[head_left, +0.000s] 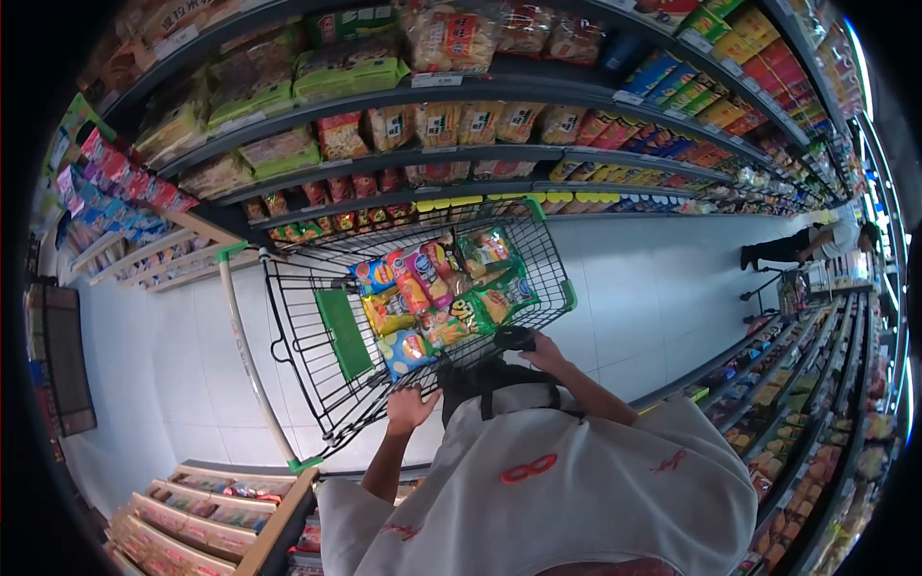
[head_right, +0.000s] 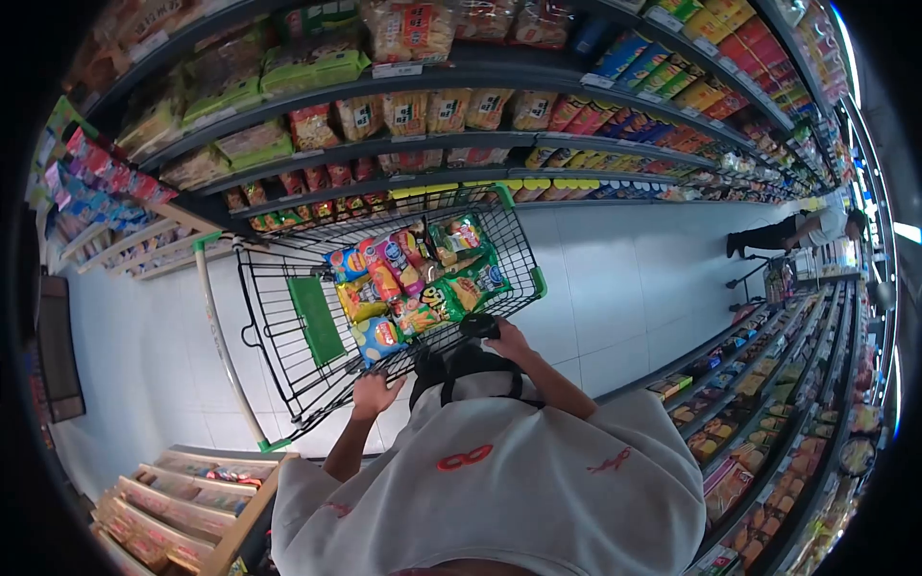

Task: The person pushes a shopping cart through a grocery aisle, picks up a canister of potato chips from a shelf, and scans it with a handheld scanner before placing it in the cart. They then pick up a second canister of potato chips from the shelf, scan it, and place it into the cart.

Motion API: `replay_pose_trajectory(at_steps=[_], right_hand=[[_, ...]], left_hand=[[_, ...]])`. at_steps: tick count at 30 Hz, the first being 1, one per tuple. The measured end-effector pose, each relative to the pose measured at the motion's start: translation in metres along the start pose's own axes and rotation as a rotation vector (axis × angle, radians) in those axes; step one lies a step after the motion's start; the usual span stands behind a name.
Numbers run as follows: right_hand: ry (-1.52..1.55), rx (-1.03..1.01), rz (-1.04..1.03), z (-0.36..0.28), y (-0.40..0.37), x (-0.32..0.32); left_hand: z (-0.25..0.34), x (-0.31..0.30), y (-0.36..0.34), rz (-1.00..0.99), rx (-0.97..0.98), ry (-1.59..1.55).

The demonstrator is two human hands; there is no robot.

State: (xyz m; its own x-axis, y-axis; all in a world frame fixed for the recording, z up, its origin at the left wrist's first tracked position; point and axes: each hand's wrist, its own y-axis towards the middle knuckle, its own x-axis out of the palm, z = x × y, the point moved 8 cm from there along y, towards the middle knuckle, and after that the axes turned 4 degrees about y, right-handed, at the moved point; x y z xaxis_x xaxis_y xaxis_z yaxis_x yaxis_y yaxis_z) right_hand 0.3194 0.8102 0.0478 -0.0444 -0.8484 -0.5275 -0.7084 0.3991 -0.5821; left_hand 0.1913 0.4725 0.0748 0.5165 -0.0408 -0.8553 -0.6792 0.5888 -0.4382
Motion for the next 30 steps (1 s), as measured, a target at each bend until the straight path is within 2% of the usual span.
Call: replay_pose_trajectory(at_steps=[3,6,7,10,11,12,14,16,21,22,23,26,30], right_hand=[[-0.02,-0.12,0.064,0.0,-0.001,-0.008],[-0.061,-0.061,0.042,0.008,0.001,-0.013],[-0.015,-0.069,0.046,0.009,-0.002,-0.016],[0.024,-0.11,0.124,0.014,-0.011,-0.022],[0.024,-0.125,0.129,0.017,-0.014,-0.024],[0.04,-0.134,0.136,0.02,-0.015,-0.026],[0.071,-0.149,0.148,0.03,-0.016,-0.036],[0.089,-0.159,0.121,0.043,-0.021,-0.047],[0.178,-0.29,0.089,0.065,-0.035,-0.065],[0.222,-0.237,0.016,0.077,-0.034,-0.065],[0.168,-0.253,0.029,0.086,-0.038,-0.067],[0.167,-0.292,0.026,0.104,-0.051,-0.082],[0.286,-0.277,0.018,0.116,-0.069,-0.104]], left_hand=[[0.006,0.003,0.001,0.001,0.058,0.009],[0.018,-0.001,0.0,0.134,0.13,0.036],[0.027,-0.01,-0.007,0.312,0.221,0.082],[0.041,0.002,-0.019,0.558,0.355,0.267],[0.041,0.012,-0.017,0.547,0.361,0.227],[0.034,0.024,-0.004,0.241,0.235,0.101],[0.043,0.029,0.001,0.122,0.157,0.021],[0.062,0.029,0.001,-0.13,0.059,0.068],[0.095,0.038,-0.003,-0.176,0.038,0.116],[0.103,0.04,-0.003,-0.209,0.042,0.097],[0.111,0.043,-0.006,-0.206,0.04,0.103],[0.129,0.06,-0.003,-0.154,0.131,0.138],[0.155,0.074,-0.003,-0.31,0.16,0.129]])
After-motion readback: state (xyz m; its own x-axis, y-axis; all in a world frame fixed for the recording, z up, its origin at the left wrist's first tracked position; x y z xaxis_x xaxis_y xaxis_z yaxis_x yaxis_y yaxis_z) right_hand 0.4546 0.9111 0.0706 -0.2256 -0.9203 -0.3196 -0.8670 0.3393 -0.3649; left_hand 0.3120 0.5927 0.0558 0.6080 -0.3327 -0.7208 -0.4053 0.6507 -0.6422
